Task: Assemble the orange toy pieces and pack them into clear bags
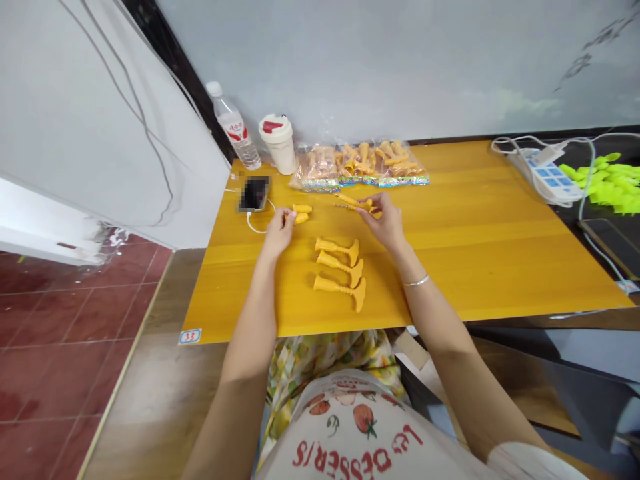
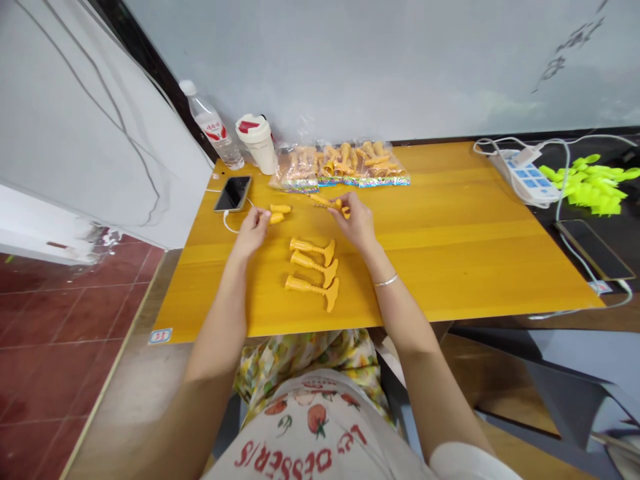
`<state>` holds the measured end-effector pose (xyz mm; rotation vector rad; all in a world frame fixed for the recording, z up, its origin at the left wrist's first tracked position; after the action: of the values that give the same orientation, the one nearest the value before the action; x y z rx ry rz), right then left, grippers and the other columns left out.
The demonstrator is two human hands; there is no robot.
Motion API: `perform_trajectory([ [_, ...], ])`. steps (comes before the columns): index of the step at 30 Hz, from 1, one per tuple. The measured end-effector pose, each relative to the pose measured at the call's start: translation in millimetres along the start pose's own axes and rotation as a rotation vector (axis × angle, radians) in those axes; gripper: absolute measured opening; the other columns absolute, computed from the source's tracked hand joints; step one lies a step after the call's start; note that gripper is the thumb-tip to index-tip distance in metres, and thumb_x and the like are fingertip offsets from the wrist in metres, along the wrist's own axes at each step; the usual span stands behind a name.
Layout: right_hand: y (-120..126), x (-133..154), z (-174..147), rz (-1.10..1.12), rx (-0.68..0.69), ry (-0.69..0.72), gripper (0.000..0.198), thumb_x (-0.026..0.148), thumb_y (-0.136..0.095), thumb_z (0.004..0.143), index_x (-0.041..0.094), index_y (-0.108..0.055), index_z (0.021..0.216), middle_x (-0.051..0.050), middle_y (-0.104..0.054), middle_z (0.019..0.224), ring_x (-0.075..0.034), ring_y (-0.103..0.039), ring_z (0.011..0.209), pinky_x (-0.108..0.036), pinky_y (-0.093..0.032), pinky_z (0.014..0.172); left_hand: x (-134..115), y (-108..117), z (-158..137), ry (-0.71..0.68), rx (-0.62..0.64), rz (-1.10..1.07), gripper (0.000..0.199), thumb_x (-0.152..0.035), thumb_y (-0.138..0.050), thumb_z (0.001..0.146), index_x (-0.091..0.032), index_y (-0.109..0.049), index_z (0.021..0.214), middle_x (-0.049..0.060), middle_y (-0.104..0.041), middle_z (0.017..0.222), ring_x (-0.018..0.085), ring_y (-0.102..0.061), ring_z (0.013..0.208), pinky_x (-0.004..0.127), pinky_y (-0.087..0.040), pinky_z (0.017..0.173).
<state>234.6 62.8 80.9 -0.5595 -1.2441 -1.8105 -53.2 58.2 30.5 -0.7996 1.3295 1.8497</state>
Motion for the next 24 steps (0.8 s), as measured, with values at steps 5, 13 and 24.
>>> perform_trajectory([
  [5, -8, -36, -4, 0.163, 0.083, -0.213, 0.042, 0.056, -0.067, 0.082, 0.019, -0.060, 0.100, 0.001, -0.064, 0.073, -0.015, -0.061, 0.066, -0.029, -0.052, 0.066, 1, 0, -4, -0.016, 0.027, 0.120, 0.014, -0.033, -0.059, 0.089, -0.020, -0.057, 0.095, 0.000, -0.059, 0.083, 0.013, -0.050, 0.066, 0.028, -0.046, 0.072],
  [13, -14, -68, -10, 0.059, 0.158, -0.460, 0.040, 0.032, -0.075, 0.078, 0.014, -0.065, 0.112, 0.003, -0.062, 0.067, -0.015, -0.060, 0.058, -0.030, -0.054, 0.060, -10, -4, -9, -0.137, 0.011, 0.249, 0.017, -0.029, -0.059, 0.087, -0.018, -0.064, 0.099, 0.009, -0.059, 0.100, 0.020, -0.058, 0.085, 0.038, -0.050, 0.089],
  [24, -9, -58, -13, -0.384, 0.161, -0.327, 0.050, 0.034, -0.064, 0.088, 0.011, -0.057, 0.131, -0.015, -0.070, 0.100, -0.029, -0.066, 0.097, -0.042, -0.050, 0.092, -12, -5, -10, -0.150, 0.027, 0.297, 0.017, -0.023, -0.058, 0.088, -0.019, -0.065, 0.104, 0.011, -0.059, 0.106, 0.027, -0.059, 0.106, 0.045, -0.046, 0.101],
])
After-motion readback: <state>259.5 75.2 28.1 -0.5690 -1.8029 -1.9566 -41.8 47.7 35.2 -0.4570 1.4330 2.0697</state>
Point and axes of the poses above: each hand's wrist, its own z-axis towards the middle knuckle, its own y-axis out of the back of the hand, x = y × z, the point moved 5 cm from there along z, towards the middle knuckle
